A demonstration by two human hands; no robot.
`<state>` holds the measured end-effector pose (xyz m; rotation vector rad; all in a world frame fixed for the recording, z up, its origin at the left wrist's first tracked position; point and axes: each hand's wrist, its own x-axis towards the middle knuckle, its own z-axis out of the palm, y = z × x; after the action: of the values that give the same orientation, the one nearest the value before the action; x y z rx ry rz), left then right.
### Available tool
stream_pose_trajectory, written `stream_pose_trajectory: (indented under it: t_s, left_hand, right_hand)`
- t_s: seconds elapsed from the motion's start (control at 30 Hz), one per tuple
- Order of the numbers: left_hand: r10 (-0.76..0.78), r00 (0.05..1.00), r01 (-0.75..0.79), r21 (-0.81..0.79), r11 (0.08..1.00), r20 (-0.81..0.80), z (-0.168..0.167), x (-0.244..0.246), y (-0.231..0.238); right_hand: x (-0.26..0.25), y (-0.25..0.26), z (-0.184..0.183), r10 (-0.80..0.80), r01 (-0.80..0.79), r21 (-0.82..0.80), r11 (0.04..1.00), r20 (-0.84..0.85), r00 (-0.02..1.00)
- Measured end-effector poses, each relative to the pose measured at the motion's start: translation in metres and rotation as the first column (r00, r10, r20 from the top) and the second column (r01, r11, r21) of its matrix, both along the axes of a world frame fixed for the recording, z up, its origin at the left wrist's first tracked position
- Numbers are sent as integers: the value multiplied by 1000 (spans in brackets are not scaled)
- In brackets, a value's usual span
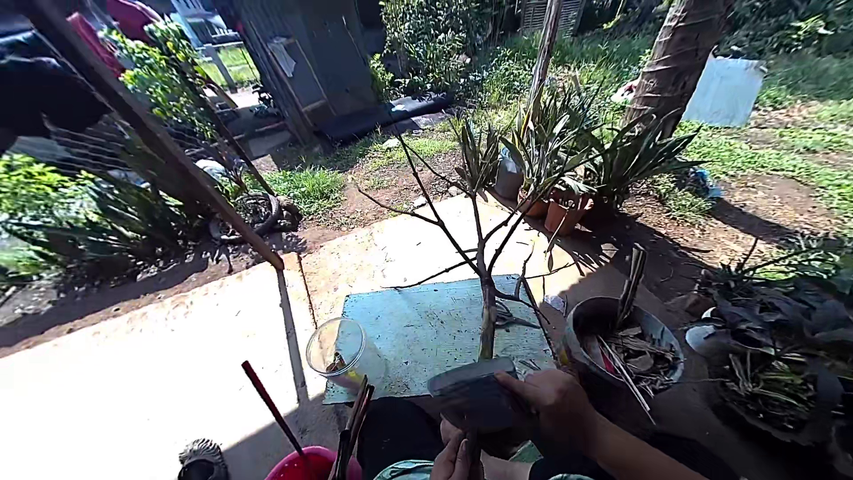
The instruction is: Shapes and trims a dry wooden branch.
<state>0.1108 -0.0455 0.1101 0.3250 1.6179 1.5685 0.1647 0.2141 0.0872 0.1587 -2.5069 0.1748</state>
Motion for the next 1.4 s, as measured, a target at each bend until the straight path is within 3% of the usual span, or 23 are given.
stream_pose_trajectory:
  t_s: [0.03, 0.1, 0.2, 0.27, 0.4, 0.47, 0.53, 0.63, 0.7, 0.8, 0.9, 0.97, 1.07, 1.13, 1.2, 1.27, 1.33, 1.4]
  left_hand:
    - [13, 1000, -13, -12, 1000, -2, 0, -1, 2]
    - [1, 1000, -1, 9, 1000, -14, -5, -4, 4]
    - [-32, 999, 30, 59, 998, 32, -7, -14, 9]
    - [-41, 995, 31, 109, 994, 92, 0, -21, 17]
    - [50, 981, -82, 166, 983, 185, 14, -25, 23]
    - [39, 988, -62, 151, 987, 151, 13, -23, 12]
    - [66, 978, -96, 148, 984, 198, 15, -20, 27]
    - [-5, 981, -21, 130, 991, 195, 15, -21, 34]
    - [3, 981, -28, 127, 991, 195, 16, -24, 35]
    - [52, 973, -92, 172, 981, 224, 19, -28, 36]
    - [109, 950, -163, 165, 973, 294, 27, -24, 32]
    - [96, 958, -144, 167, 975, 269, 26, -27, 36]
    - [41, 970, -74, 132, 988, 241, 28, -32, 39]
    - [52, 966, -88, 133, 987, 253, 32, -34, 43]
    - [54, 963, -99, 159, 982, 263, 33, -35, 43]
    - [66, 961, -124, 207, 970, 267, 34, -37, 43]
    - [63, 961, -124, 218, 968, 268, 34, -35, 42]
    - [54, 963, -102, 171, 980, 263, 33, -30, 40]
  right_hand:
    - [3, -6, 1, 59, -59, 69, 996, 8, 998]
    - [4, -2, -3, 23, -24, 75, 997, 9, 1000]
    - [-7, 20, 2, -241, 247, -133, 960, 60, 969]
    - [-9, 21, 7, -294, 300, -184, 936, 59, 954]
    - [17, -27, 12, 3, -3, -117, 993, 3, 1000]
    - [21, -39, 18, 78, -79, -83, 993, -10, 997]
    - [14, -26, 17, -15, 18, -108, 994, 27, 1000]
    - [-11, 18, 14, -281, 309, -244, 919, 144, 949]
    - [-16, 31, 13, -338, 373, -273, 887, 168, 926]
    - [3, -1, 9, -127, 140, -262, 955, 65, 990]
    - [15, -36, 3, 49, -59, -259, 964, -48, 998]
    - [4, -31, -7, -30, 11, -384, 923, -44, 999]
    - [-26, -13, -21, -245, 225, -668, 709, 67, 967]
    - [-34, -22, -30, -262, 191, -760, 622, 28, 965]
    - [-27, -47, -41, -186, 28, -776, 630, -116, 976]
    - [-18, -61, -46, -110, -90, -659, 747, -255, 961]
    - [-20, -56, -50, -135, -58, -578, 814, -285, 949]
    - [-33, -37, -50, -255, 89, -654, 752, -164, 953]
